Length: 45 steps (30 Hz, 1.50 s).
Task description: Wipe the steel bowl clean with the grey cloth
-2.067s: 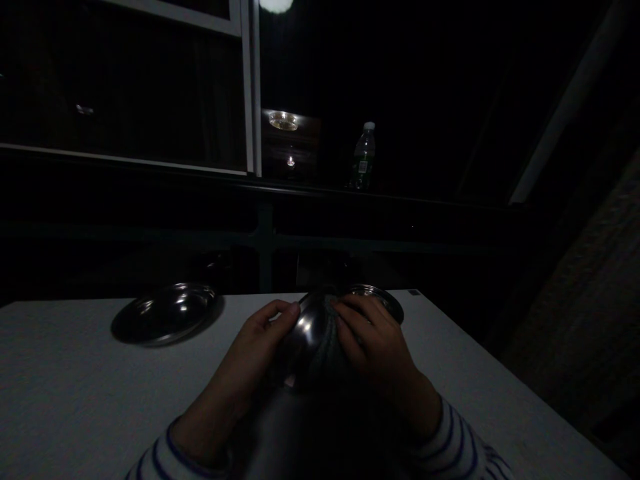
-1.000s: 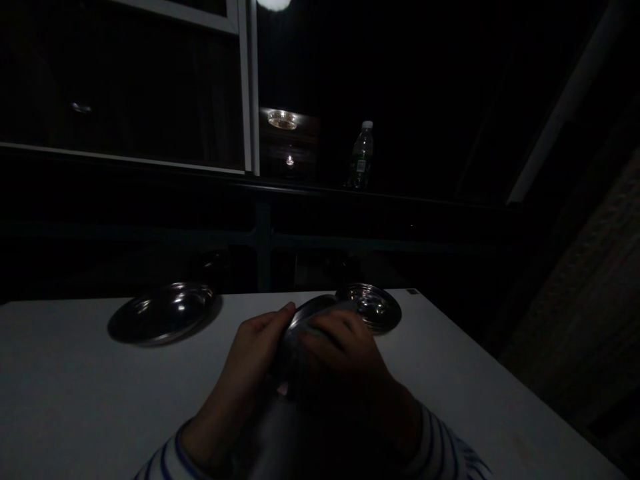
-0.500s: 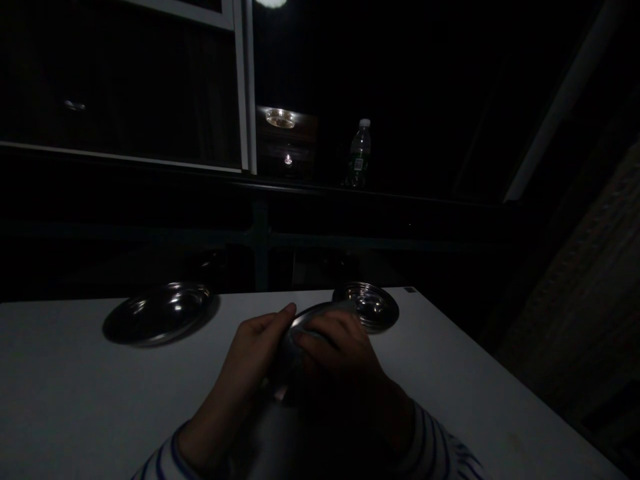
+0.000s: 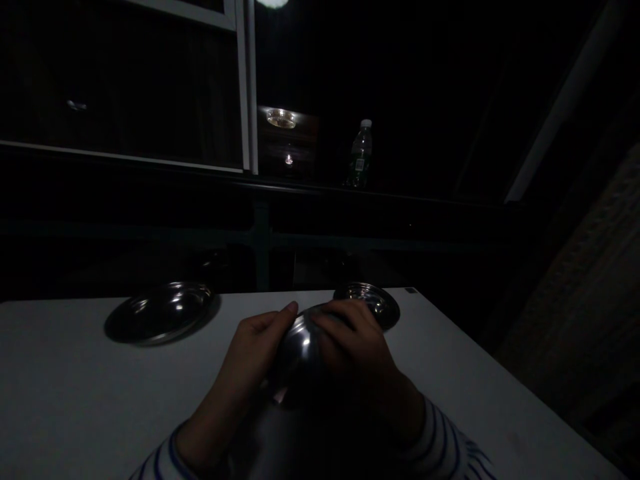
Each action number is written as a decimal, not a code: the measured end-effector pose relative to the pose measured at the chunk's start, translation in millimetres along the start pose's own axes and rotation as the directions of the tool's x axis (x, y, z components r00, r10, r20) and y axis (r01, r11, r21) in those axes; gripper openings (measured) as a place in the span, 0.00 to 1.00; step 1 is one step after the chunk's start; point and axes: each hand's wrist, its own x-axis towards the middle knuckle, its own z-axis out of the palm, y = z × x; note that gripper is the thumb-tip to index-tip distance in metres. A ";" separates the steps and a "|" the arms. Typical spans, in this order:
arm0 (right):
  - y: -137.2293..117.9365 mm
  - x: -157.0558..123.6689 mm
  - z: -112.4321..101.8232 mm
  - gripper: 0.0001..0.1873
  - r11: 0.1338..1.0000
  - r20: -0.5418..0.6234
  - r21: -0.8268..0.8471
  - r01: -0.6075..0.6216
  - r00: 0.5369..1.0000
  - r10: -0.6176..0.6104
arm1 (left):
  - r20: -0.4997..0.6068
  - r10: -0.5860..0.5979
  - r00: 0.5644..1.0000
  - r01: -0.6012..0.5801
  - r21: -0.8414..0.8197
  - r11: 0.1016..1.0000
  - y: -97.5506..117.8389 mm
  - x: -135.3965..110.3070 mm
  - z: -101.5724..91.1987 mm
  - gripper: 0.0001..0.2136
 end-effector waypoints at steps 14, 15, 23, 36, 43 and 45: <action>6.4 2.6 -7.9 0.12 0.997 -0.034 0.023 -0.077 0.996 0.078 | -0.001 -0.005 1.000 0.005 0.018 1.000 3.6 -2.2 -2.7 0.18; 9.3 2.2 -8.1 0.12 0.992 -0.041 0.032 -0.119 0.992 0.120 | -0.008 -0.003 1.000 0.003 0.013 1.000 3.8 -2.1 -3.2 0.18; -1.4 1.1 -5.0 0.11 0.997 0.015 0.024 0.074 0.997 -0.074 | 0.027 -0.018 0.999 0.018 -0.022 1.000 -0.8 1.8 -1.2 0.19; -8.3 -0.7 1.0 0.11 0.995 0.011 -0.003 0.095 0.995 -0.095 | -0.006 0.001 1.000 -0.001 0.003 1.000 0.3 1.1 -0.8 0.19; 8.5 1.0 -2.5 0.11 0.995 -0.061 0.022 -0.100 0.993 0.101 | -0.012 0.021 1.000 -0.021 -0.026 0.999 -0.6 0.9 -3.3 0.19; 2.7 -0.3 -0.4 0.12 0.999 -0.034 -0.003 -0.050 0.998 0.050 | -0.011 0.014 1.000 -0.014 -0.031 0.999 -0.9 1.2 -3.6 0.19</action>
